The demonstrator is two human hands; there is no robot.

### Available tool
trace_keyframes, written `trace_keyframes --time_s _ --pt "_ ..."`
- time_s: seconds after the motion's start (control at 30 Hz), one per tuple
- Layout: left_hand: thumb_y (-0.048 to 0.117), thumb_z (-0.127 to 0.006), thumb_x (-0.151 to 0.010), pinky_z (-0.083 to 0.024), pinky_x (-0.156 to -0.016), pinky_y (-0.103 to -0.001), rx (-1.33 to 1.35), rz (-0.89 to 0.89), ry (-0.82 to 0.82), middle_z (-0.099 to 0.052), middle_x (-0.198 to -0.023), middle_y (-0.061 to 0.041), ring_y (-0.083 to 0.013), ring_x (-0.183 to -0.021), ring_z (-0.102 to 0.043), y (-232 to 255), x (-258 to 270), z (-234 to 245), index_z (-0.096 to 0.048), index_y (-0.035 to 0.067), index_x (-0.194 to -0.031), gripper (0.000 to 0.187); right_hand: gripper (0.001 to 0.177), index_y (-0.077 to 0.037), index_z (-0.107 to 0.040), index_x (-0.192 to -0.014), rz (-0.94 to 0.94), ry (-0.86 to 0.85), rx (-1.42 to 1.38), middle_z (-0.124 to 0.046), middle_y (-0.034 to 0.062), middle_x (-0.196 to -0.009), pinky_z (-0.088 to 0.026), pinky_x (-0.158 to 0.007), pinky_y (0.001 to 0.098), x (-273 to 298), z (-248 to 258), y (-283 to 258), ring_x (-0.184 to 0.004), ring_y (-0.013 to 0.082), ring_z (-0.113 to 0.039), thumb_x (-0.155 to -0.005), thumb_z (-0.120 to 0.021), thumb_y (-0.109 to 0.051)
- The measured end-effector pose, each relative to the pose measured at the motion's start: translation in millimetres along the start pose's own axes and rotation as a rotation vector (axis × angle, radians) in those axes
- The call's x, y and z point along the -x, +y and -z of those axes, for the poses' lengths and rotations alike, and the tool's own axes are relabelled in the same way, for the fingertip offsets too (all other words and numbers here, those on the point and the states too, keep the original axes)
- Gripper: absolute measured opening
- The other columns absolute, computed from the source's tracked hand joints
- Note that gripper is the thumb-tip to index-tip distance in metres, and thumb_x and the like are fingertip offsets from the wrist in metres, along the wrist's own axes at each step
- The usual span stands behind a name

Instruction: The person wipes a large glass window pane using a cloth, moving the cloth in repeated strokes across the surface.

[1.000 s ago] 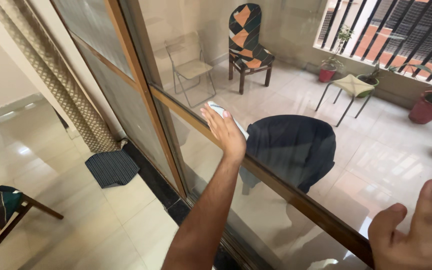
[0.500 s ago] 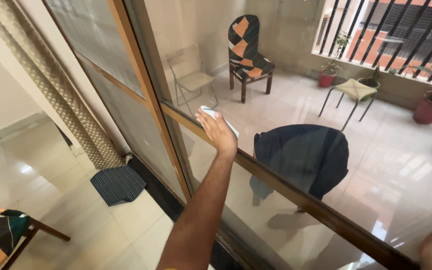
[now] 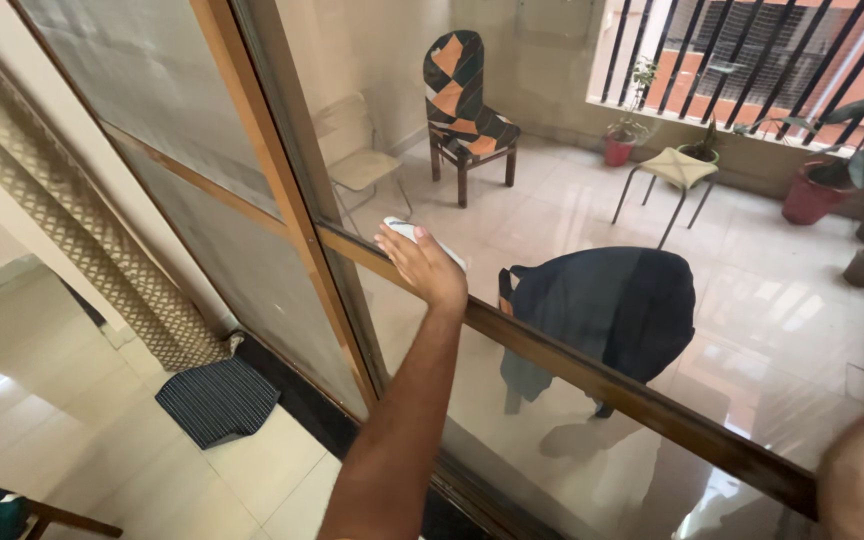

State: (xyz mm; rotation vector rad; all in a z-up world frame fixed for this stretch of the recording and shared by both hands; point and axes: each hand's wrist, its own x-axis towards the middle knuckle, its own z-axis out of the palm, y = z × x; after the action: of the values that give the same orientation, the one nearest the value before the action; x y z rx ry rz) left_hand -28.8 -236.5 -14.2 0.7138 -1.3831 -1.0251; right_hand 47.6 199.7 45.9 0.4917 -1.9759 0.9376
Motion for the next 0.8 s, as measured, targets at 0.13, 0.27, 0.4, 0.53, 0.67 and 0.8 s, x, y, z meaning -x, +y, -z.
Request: trace_keyframes --time_s 0.13,0.27,0.4,0.53,0.67,0.8 --pt "0.036 -0.038 -0.108 -0.013 -0.126 -0.05 -0.008 -0.01 0.014 -0.014 -0.168 -0.032 -0.0438 -0.158 -0.014 -1 5 -1 -0.019 -0.002 -0.162 0.068 0.059 0.018 -0.048 -0.151 0.038 0.036 -0.039 -0.063 0.0364 -0.12 -0.051 -0.085 0.0474 -16 -20 -36 -0.097 0.0423 -0.061 -0.095 -0.059 0.001" --pt "0.035 -0.038 -0.108 -0.012 -0.126 -0.051 -0.007 -0.016 0.005 -0.013 -0.169 -0.033 -0.0444 -0.158 -0.013 -1 6 -2 -0.019 -0.003 -0.162 0.069 0.062 0.013 -0.044 -0.154 0.282 0.117 0.216 -0.059 0.0364 -0.128 -0.052 -0.091 0.0469 -42 -42 -62 -0.106 0.0428 -0.061 -0.096 -0.061 -0.002" --pt "0.035 -0.039 -0.109 -0.011 -0.127 -0.052 -0.012 -0.062 0.001 -0.011 -0.169 -0.033 -0.0452 -0.159 -0.012 -4 8 -2 -0.017 -0.004 -0.162 0.069 0.067 0.003 -0.034 -0.16 0.467 0.16 0.463 -0.049 0.0373 -0.143 -0.052 -0.098 0.0489 -45 -56 -62 -0.12 0.047 -0.058 -0.101 -0.062 -0.011" --pt "0.036 -0.039 -0.109 -0.01 -0.126 -0.052 -0.005 -0.033 -0.019 -0.01 -0.169 -0.033 -0.0446 -0.159 -0.01 0 8 1 -0.016 -0.003 -0.162 0.07 0.062 0.011 -0.037 -0.16 0.372 0.096 0.464 -0.055 0.035 -0.128 -0.051 -0.091 0.0532 -38 -64 -45 -0.106 0.0473 -0.06 -0.11 -0.06 -0.017" --pt "0.036 -0.038 -0.108 -0.008 -0.125 -0.052 0.014 0.006 -0.047 -0.007 -0.169 -0.033 -0.0444 -0.159 -0.007 8 10 5 -0.014 -0.002 -0.162 0.071 0.059 0.011 -0.032 -0.159 0.393 0.115 0.541 -0.054 0.0314 -0.135 -0.053 -0.092 0.0442 -35 -75 -27 -0.109 0.0406 -0.058 -0.115 -0.05 -0.023" --pt "0.035 -0.037 -0.109 -0.007 -0.127 -0.052 -0.01 -0.001 -0.047 -0.007 -0.17 -0.032 -0.0443 -0.16 -0.006 16 17 4 -0.014 -0.003 -0.163 0.07 0.059 0.013 -0.032 -0.158 0.382 0.104 0.626 -0.055 0.0317 -0.131 -0.053 -0.088 0.0432 -34 -78 -25 -0.103 0.0394 -0.06 -0.116 -0.047 -0.025"
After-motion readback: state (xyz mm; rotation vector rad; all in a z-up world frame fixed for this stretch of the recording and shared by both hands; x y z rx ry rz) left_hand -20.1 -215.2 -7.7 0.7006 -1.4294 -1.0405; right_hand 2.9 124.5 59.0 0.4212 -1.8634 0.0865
